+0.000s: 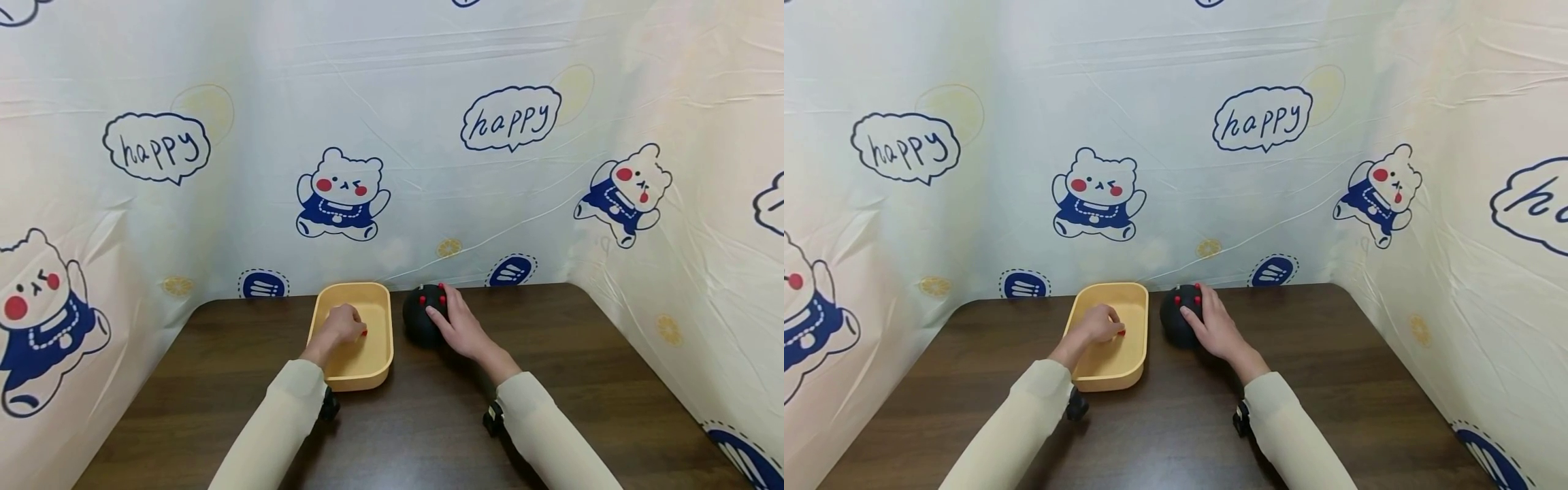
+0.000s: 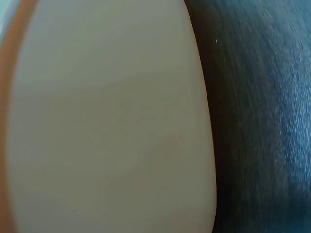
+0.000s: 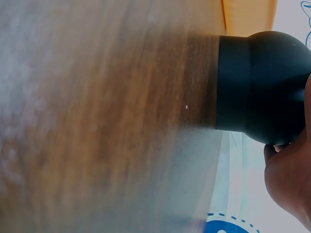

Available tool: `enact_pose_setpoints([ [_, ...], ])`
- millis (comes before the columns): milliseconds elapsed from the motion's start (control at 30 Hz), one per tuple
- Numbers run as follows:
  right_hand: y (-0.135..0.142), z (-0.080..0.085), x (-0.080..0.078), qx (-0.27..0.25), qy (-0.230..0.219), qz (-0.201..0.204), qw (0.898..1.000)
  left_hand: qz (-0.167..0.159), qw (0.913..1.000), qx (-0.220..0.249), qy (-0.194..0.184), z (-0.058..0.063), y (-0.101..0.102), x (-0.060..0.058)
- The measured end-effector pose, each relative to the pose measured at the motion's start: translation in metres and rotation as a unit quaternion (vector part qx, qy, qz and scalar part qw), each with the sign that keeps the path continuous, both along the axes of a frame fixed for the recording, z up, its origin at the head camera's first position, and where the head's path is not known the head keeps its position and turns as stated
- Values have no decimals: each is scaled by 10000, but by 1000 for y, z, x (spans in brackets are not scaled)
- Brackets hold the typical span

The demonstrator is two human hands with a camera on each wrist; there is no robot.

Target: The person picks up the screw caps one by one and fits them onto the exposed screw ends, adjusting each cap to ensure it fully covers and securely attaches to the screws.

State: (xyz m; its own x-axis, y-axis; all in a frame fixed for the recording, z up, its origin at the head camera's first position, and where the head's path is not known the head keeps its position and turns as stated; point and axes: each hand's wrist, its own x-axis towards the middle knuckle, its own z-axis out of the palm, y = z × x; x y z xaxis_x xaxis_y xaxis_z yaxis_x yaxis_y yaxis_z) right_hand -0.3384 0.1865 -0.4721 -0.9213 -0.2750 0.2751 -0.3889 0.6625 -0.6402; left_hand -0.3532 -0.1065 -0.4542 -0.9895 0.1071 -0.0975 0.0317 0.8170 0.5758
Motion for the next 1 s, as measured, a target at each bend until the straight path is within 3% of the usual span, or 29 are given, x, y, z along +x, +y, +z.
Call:
enact_pose_setpoints([
  [567,1,1,-1,-55,57,10,10000,15,9997,-74,233,3,9,2],
  [1000,-2,0,2,-86,215,16,9997,-43,9989,470,60,1,13,4],
])
